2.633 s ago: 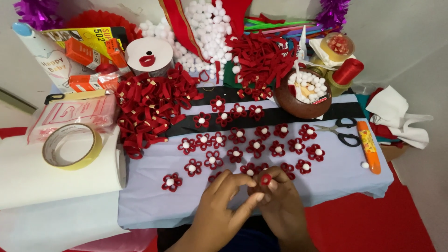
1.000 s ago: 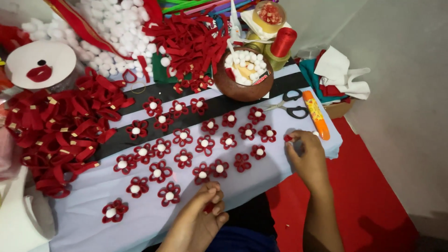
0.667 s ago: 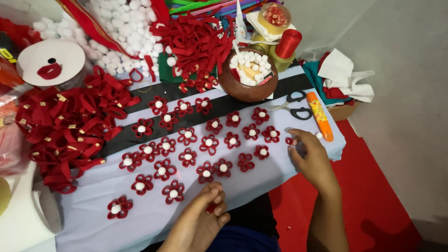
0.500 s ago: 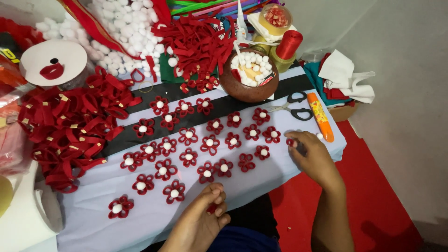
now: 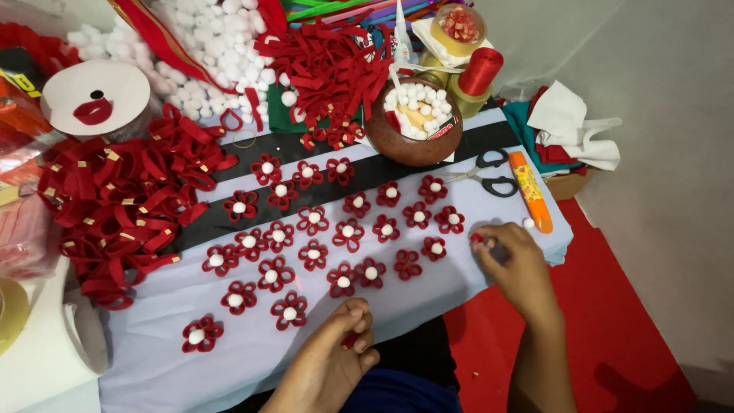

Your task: Assembling small red decorative flowers with white centers by hand on a workspace.

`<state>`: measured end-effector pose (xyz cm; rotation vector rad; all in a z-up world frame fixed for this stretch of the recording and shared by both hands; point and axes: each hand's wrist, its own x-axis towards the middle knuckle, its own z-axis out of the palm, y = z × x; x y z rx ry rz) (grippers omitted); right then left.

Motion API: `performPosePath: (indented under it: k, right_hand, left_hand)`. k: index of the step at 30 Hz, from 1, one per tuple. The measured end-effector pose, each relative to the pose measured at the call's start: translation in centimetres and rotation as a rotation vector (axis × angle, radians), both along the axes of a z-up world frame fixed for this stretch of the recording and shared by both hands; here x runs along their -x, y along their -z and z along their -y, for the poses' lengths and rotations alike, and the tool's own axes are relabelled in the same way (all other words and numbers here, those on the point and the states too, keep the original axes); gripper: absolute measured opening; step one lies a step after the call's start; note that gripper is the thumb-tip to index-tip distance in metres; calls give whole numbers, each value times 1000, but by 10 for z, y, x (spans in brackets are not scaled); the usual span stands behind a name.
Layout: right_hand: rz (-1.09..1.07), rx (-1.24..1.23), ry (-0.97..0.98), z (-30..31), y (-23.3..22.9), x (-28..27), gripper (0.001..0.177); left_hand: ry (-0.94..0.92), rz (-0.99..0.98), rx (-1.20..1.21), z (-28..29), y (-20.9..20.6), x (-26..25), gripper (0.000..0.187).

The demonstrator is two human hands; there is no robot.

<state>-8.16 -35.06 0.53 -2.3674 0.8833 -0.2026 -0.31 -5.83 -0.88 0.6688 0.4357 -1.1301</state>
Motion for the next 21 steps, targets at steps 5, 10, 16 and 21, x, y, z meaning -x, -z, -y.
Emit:
performPosePath:
  k: [5, 10, 16, 21]
  right_hand:
    - [93, -16, -233, -9, 11, 7, 27]
    - [65, -8, -227, -10, 12, 6, 29]
    - [57, -13, -222, -7, 15, 8, 30]
    - [10, -24, -200, -11, 6, 8, 33]
  left_hand:
    - [12, -13, 10, 1, 4, 2, 9]
    - [7, -6, -1, 0, 2, 2, 9]
    - [8, -6, -8, 1, -1, 2, 7]
    - [-9, -14, 14, 2, -4, 2, 8]
